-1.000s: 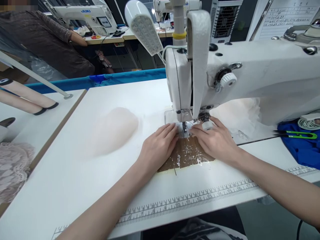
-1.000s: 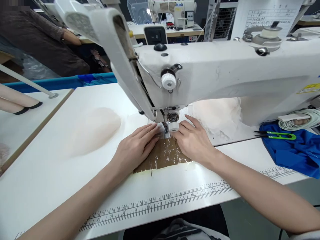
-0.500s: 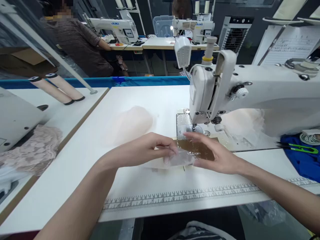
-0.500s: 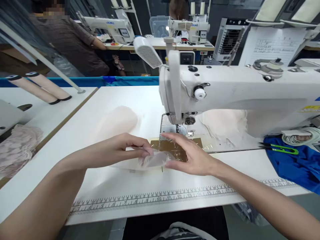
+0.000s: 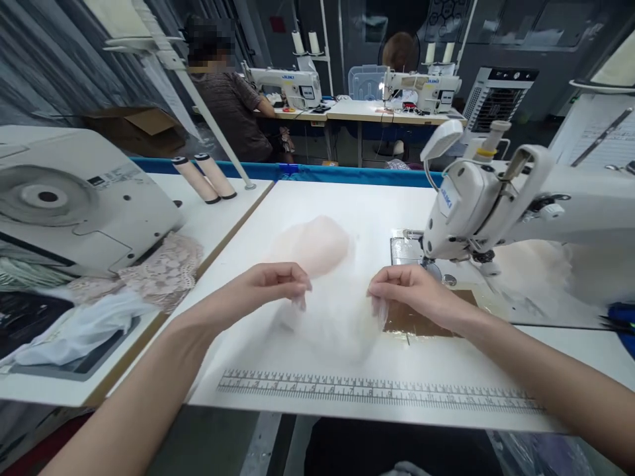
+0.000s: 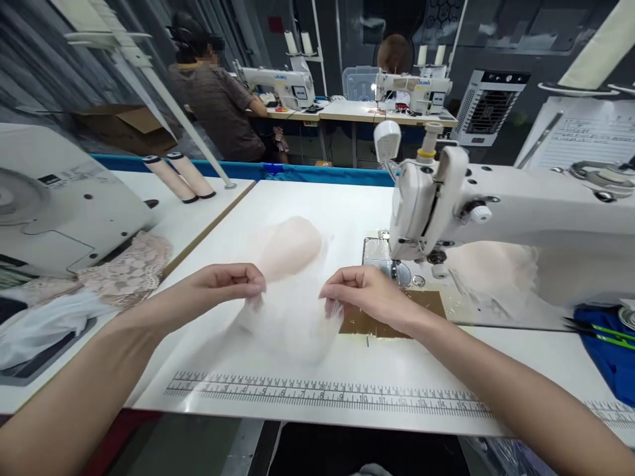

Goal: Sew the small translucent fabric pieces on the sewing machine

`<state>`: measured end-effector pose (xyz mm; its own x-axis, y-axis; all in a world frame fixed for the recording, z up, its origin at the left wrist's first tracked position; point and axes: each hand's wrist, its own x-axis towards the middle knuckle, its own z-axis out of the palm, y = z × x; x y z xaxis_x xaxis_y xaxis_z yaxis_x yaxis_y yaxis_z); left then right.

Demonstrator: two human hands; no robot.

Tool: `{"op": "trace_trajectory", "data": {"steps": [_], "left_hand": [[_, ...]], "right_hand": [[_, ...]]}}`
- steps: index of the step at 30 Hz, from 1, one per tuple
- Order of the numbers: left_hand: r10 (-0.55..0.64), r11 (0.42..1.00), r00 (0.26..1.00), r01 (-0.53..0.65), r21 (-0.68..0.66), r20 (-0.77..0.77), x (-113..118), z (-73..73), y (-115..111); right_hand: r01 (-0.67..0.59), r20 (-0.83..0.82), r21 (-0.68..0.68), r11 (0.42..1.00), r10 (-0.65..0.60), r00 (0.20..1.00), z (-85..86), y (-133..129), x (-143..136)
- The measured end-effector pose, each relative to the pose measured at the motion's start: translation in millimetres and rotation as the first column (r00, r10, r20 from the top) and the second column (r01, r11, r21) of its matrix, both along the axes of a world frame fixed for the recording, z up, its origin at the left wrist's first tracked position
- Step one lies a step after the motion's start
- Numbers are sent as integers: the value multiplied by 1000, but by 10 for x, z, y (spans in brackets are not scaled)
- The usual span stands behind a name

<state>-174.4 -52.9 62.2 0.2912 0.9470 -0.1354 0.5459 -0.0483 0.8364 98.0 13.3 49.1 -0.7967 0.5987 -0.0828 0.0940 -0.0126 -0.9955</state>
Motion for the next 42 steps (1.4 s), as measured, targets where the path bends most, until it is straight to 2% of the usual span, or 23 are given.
{"op": "trace_trajectory", "data": {"steps": [2,5,6,8,11,14,16,18,22,25,31,34,36,38,40,42], "left_hand": [[137,985,989,-141,98,47,-87,14,40],[286,926,956,-292,238,57,-200,87,338],[314,909,949,-308,282,25,-246,104,486],[348,886,936,-307,347,-61,-348,88,805],[411,875,890,-325,360,-195,-482,-76,1195],[472,853,831,-345,392,-295,-530,-314,1353],[521,828,776,-358,432,-355,-507,-432,1345],[565,802,721,-365,473,-400,-462,-485,1296],[621,773,631,-392,499,-465,-410,-439,1204],[615,786,599,-412,461,-513,-431,-376,1135],[583,810,523,-317,493,-622,-334,-380,881],[607,788,476,-254,561,-636,-229,-415,761],[653,738,476,-222,637,-590,-191,-425,695],[672,693,536,-212,689,-511,-179,-422,614],[608,718,655,-212,663,-448,-170,-416,498],[494,785,748,-166,597,-442,-152,-417,353]], "right_hand": [[80,-55,59,995,-77,996,10,59,-172],[255,-144,155,954,-233,962,-10,291,-496],[321,-147,205,924,-295,944,-32,399,-609],[408,-61,383,829,-418,906,-100,632,-818],[425,28,490,761,-501,865,-253,935,-1034],[396,129,592,702,-567,813,-393,1086,-1126],[351,188,660,665,-598,779,-441,1104,-1145],[290,239,717,634,-614,752,-449,1086,-1152],[175,316,790,588,-635,705,-423,1025,-1157],[124,342,815,566,-643,685,-410,972,-1140],[68,338,832,550,-600,725,-386,858,-980],[54,327,832,552,-567,756,-373,792,-827],[47,319,829,557,-540,779,-364,720,-696],[39,305,826,563,-504,808,-353,609,-535],[30,287,823,567,-460,840,-343,456,-339],[25,266,821,570,-421,867,-337,279,-110]]}}
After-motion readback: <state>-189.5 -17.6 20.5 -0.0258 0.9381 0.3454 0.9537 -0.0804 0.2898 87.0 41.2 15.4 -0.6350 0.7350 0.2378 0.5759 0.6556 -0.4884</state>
